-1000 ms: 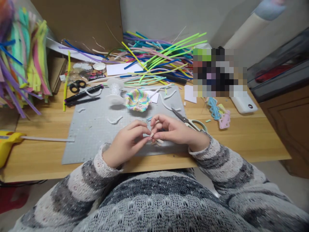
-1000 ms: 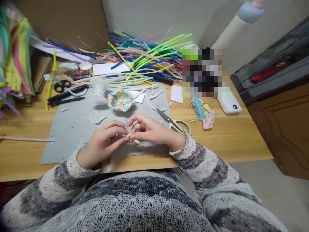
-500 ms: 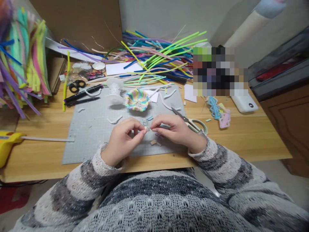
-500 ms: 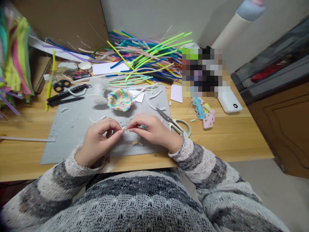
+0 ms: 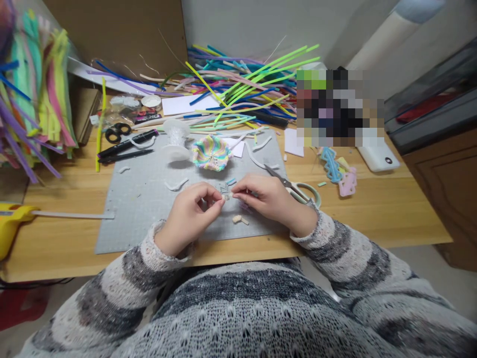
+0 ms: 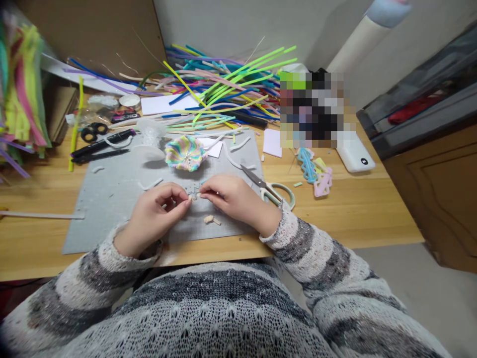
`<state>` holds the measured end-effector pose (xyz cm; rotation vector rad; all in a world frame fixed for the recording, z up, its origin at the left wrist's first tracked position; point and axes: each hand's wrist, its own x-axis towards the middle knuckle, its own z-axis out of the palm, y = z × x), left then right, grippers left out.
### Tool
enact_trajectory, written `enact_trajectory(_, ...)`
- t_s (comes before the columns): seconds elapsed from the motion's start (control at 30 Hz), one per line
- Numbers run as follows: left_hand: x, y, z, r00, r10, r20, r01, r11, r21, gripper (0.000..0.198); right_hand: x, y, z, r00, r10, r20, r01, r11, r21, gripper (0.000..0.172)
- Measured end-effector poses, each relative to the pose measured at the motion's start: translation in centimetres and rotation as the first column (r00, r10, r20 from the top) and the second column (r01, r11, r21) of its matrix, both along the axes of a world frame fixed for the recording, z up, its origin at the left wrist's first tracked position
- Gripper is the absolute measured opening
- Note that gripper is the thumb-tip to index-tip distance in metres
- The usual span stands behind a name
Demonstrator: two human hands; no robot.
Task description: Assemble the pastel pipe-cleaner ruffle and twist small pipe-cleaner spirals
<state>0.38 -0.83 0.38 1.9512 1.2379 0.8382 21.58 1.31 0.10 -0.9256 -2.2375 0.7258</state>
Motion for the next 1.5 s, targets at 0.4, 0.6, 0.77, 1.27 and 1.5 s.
enact_trajectory(0.4,-0.7,0.0,0.1,0.966,0.224,0.127,-0.221,0.975,-0.032,0.01,0.8,0.4,0.3,0.961,-0.277,0.0,0.272,0.943,0.19,0.009)
enact_trajectory(0.6,-1.5,0.2,0.3,0.94,0.304,0.154,-0.3,0.953,-0.055,0.009,1.6,1.1,0.5,0.921,-0.389,-0.014,0.385,0.905,0.184,0.011)
enact_trajectory(0.77,-1.8,0.5,0.8,0.94,0.333,0.079,-0.33,0.943,-0.047,0.01,1.9,1.7,0.3,0.9,-0.435,-0.023,0.432,0.883,0.186,0.012)
enact_trajectory(1.27,-1.7,1.4,0.3,0.872,0.287,-0.395,-0.361,0.924,-0.125,0.014,-1.0,3.0,-2.1,0.899,-0.38,0.217,0.381,0.924,0.039,0.006)
enact_trajectory(1.5,-1.9,1.6,0.0,0.875,0.305,-0.377,-0.385,0.91,-0.156,0.018,-0.6,2.9,-2.4,0.907,-0.381,0.176,0.391,0.92,-0.021,0.009)
